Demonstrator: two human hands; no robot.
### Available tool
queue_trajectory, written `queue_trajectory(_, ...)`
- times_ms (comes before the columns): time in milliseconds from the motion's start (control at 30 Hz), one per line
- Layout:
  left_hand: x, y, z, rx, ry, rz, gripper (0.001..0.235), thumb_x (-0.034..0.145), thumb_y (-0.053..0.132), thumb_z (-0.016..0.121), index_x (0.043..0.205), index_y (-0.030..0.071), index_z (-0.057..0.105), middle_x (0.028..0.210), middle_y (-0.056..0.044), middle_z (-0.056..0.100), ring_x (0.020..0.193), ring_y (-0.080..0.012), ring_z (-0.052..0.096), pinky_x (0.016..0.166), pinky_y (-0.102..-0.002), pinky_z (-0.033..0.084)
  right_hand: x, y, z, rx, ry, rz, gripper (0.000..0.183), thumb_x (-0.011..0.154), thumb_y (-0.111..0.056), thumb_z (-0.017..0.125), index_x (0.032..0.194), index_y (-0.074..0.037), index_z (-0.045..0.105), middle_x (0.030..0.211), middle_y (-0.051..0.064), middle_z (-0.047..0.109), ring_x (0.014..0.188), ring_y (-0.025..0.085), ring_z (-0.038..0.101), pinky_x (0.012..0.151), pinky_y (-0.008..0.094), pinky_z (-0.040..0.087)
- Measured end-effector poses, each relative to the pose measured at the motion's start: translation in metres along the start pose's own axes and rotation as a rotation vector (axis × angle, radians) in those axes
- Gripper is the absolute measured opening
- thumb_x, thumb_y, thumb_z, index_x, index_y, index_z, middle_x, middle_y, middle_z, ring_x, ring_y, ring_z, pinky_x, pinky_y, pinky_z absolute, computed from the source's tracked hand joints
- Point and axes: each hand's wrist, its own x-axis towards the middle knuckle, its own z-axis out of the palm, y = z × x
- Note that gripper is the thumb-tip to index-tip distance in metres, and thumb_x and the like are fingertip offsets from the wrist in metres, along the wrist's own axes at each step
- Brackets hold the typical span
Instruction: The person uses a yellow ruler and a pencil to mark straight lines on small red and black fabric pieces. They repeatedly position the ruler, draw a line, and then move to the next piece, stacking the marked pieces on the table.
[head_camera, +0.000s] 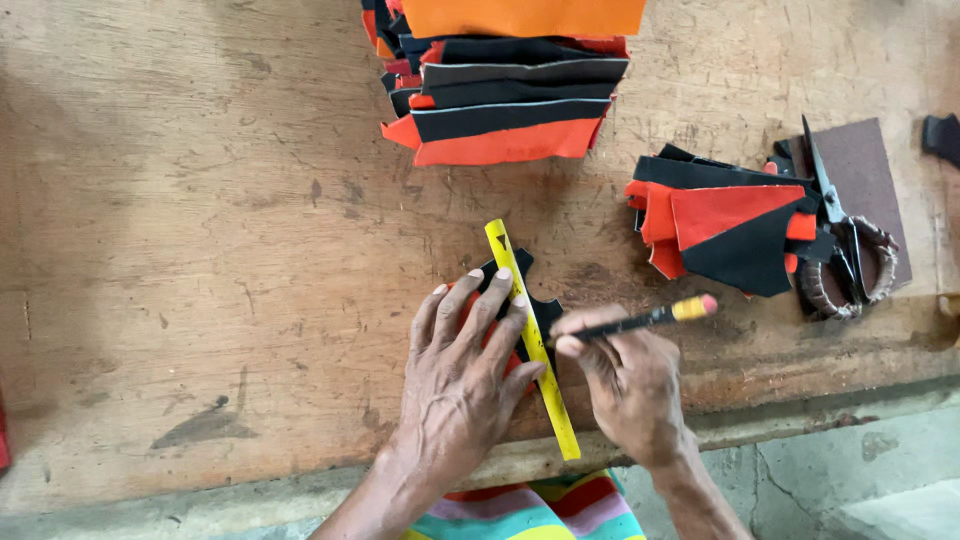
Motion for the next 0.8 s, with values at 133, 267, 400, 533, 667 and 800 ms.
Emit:
queue_trajectory(133, 0.001, 0.0, -0.001, 0.006, 0.014, 0.011, 0.061, 0.081, 0.03, 0.078, 0.134, 0.005, 0.06, 0.15, -0.016, 0.048, 0.143, -0.0377, 0.039, 0.119, -0.056, 0.027, 0.042, 0.004, 0.011, 0.039, 0.016, -0.053, 0.018, 0.105, -0.023, 0.06, 0.105, -0.006, 0.066, 0.097, 0.007, 0.076, 0.084, 0.012, 0.074, 0.071, 0.027, 0.061)
queue_trajectory(267, 0.0, 0.001, -0.002, -0.017, 0.008, 0.005, 0.061, 0.082, 0.031, 0.078, 0.134, 0.004, 0.059, 0.151, -0.016, 0.048, 0.142, -0.0382, 0.039, 0.118, -0.055, 0.027, 0.054, -0.006, 0.006, 0.266, 0.169, -0.06, 0.019, 0.114, -0.02, 0.056, 0.113, -0.001, 0.059, 0.109, 0.01, 0.069, 0.097, 0.016, 0.067, 0.085, 0.032, 0.059)
queue_trajectory(400, -0.002, 0.001, -0.007, -0.054, 0.043, 0.01, 0.064, 0.082, 0.031, 0.079, 0.134, 0.004, 0.057, 0.15, -0.017, 0.048, 0.142, -0.0396, 0.039, 0.118, -0.055, 0.027, 0.029, -0.028, -0.021, 0.409, 0.151, -0.003, 0.014, 0.118, -0.019, 0.05, 0.118, -0.005, 0.052, 0.09, 0.001, 0.065, 0.076, 0.008, 0.06, 0.072, 0.023, 0.053)
queue_trajectory(533, -0.003, 0.0, -0.004, -0.108, 0.139, -0.019, 0.055, 0.085, 0.023, 0.079, 0.128, 0.0, 0.053, 0.146, -0.023, 0.049, 0.14, -0.0432, 0.041, 0.117, -0.053, 0.033, -0.026, -0.05, -0.011, -0.11, -0.067, 0.349, 0.023, 0.086, -0.025, 0.078, 0.099, -0.007, 0.071, 0.075, 0.005, 0.07, 0.056, 0.014, 0.062, 0.05, 0.03, 0.051)
queue_trajectory(667, -0.007, 0.0, -0.001, -0.186, 0.294, -0.12, 0.035, 0.091, 0.003, 0.069, 0.123, 0.002, 0.055, 0.141, -0.021, 0.055, 0.134, -0.0386, 0.049, 0.115, -0.048, 0.04, -0.062, -0.046, -0.003, -0.171, 0.082, 0.043, 0.037, 0.081, -0.025, 0.079, 0.107, -0.003, 0.066, 0.095, 0.009, 0.068, 0.077, 0.016, 0.065, 0.062, 0.029, 0.053)
queue_trajectory(800, -0.009, 0.0, -0.004, -0.218, 0.337, -0.154, 0.033, 0.09, -0.004, 0.063, 0.121, 0.001, 0.055, 0.136, -0.02, 0.057, 0.128, -0.0364, 0.053, 0.111, -0.045, 0.043, -0.067, -0.029, -0.014, -0.227, 0.099, 0.373, 0.035, 0.078, -0.017, 0.083, 0.108, -0.004, 0.072, 0.086, 0.005, 0.071, 0.063, 0.011, 0.062, 0.053, 0.027, 0.052)
